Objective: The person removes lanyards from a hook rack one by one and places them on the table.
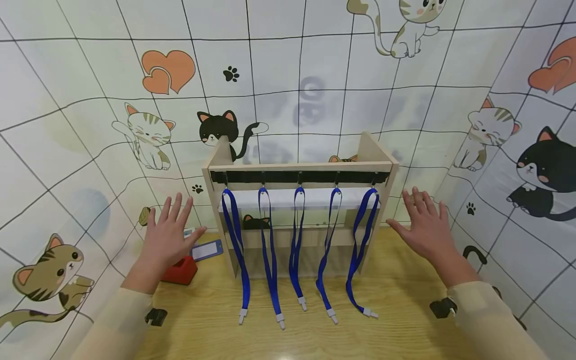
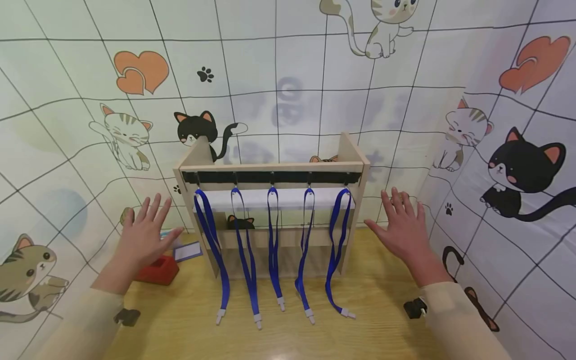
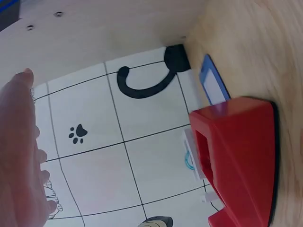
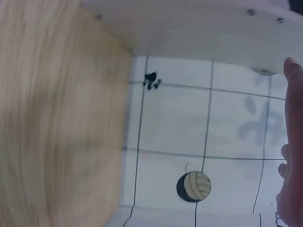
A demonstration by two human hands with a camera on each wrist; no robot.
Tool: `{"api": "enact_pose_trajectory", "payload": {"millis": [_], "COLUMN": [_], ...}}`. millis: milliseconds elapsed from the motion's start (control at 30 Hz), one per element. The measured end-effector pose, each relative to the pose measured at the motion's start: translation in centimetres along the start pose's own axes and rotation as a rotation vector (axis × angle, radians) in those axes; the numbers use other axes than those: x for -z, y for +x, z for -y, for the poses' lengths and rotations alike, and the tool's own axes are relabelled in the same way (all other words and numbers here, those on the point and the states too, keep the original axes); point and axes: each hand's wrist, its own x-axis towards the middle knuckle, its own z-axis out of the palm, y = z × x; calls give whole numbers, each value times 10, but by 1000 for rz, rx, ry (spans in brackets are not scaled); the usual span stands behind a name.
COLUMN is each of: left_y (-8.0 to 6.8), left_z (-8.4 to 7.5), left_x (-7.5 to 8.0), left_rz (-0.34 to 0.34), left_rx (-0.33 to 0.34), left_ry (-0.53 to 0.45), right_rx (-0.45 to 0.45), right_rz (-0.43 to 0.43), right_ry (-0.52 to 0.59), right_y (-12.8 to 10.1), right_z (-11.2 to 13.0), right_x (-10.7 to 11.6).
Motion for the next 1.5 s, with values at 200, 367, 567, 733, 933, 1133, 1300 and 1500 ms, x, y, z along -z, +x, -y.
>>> {"api": "enact_pose_trajectory", "payload": {"millis": [200, 367, 567, 733, 933, 1133, 1300, 1500], "left_y": [0, 4, 17, 27, 39, 52, 63, 71], "left_z": [-7, -15, -21, -29, -37, -46, -52, -60], "left_x": [12, 21, 26, 38, 53, 66, 72, 77], "left_rz": [-70, -130, -247, -305, -363, -415, -460, -516], "left_rx": [-18, -64, -136, -142, -143, -179, -237, -281], "left_ry": [-93, -205, -398, -500, -527, -631, -718, -834], "right_rx": [18, 1, -63, -57, -57, -16, -7, -26], "right_rz": [-117, -243, -356, -480, -559, -615, -638, -670], "right_ry": [116, 306, 544, 655, 734, 761, 760, 738], "right_y": [-9, -21, -33, -39, -48, -52, -52, -50], "right_z": [16, 38, 64, 83, 111, 135, 148, 156], "right_x": [7, 12, 15, 14, 7, -2, -6, -11]}}
